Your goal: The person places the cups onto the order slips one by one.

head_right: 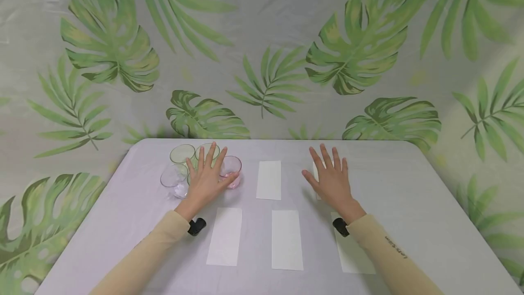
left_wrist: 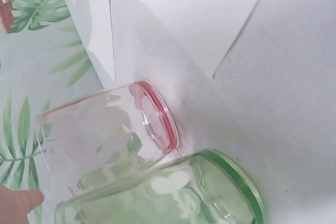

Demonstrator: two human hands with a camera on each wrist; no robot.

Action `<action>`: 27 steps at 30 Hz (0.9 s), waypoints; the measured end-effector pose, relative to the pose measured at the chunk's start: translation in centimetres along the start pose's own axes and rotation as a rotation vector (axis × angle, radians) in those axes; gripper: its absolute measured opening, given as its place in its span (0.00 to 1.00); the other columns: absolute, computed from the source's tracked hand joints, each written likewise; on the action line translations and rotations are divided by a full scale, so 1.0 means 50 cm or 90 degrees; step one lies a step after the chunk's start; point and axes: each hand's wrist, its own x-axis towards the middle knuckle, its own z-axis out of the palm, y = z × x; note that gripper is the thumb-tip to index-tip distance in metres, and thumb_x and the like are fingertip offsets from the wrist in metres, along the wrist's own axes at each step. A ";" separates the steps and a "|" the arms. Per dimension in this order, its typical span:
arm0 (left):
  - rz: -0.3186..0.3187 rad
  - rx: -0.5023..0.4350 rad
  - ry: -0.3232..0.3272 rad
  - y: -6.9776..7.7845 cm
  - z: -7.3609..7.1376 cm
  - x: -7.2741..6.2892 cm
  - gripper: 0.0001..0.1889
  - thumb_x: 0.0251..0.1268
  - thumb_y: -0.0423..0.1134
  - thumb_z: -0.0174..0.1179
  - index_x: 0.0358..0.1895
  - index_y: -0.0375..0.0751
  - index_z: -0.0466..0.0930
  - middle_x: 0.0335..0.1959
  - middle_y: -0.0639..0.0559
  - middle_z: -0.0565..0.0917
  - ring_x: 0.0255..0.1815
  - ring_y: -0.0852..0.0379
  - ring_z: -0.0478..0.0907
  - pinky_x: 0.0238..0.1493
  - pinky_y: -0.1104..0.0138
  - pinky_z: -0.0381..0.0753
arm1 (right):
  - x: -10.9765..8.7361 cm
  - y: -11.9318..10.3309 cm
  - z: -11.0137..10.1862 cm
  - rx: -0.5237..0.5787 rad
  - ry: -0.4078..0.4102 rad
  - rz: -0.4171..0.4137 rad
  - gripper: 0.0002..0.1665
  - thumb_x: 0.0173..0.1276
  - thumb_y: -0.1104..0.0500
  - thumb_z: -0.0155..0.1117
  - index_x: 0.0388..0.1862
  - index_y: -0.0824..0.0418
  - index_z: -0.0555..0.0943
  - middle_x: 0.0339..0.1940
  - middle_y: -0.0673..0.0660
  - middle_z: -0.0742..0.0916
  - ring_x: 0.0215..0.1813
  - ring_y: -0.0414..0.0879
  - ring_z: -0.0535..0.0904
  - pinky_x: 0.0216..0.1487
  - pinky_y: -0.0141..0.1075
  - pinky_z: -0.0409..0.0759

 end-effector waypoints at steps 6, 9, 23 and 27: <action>0.036 -0.014 -0.001 -0.010 -0.006 0.002 0.43 0.64 0.68 0.48 0.77 0.51 0.50 0.78 0.46 0.42 0.76 0.43 0.28 0.67 0.35 0.29 | 0.012 0.011 -0.008 0.081 -0.052 -0.061 0.44 0.71 0.44 0.56 0.78 0.58 0.50 0.76 0.67 0.53 0.75 0.66 0.41 0.66 0.68 0.43; 0.076 -0.054 -0.003 -0.020 -0.010 0.006 0.42 0.64 0.65 0.51 0.76 0.49 0.51 0.77 0.45 0.46 0.76 0.44 0.33 0.70 0.40 0.31 | 0.019 0.014 -0.012 0.132 -0.086 -0.087 0.46 0.70 0.46 0.59 0.78 0.58 0.49 0.77 0.66 0.52 0.75 0.66 0.41 0.67 0.67 0.44; 0.180 -0.327 -0.107 -0.066 -0.026 0.038 0.45 0.55 0.45 0.70 0.73 0.40 0.56 0.72 0.44 0.60 0.73 0.43 0.52 0.71 0.48 0.53 | 0.039 0.009 0.005 0.338 -0.220 -0.114 0.52 0.65 0.49 0.66 0.79 0.51 0.47 0.78 0.55 0.51 0.76 0.57 0.44 0.69 0.63 0.49; 0.168 -0.321 -0.129 -0.074 -0.027 0.044 0.44 0.54 0.43 0.71 0.72 0.39 0.59 0.70 0.41 0.63 0.72 0.41 0.55 0.70 0.47 0.54 | 0.045 0.002 0.017 0.354 -0.243 -0.100 0.52 0.65 0.52 0.67 0.79 0.49 0.47 0.78 0.54 0.51 0.76 0.57 0.45 0.69 0.62 0.50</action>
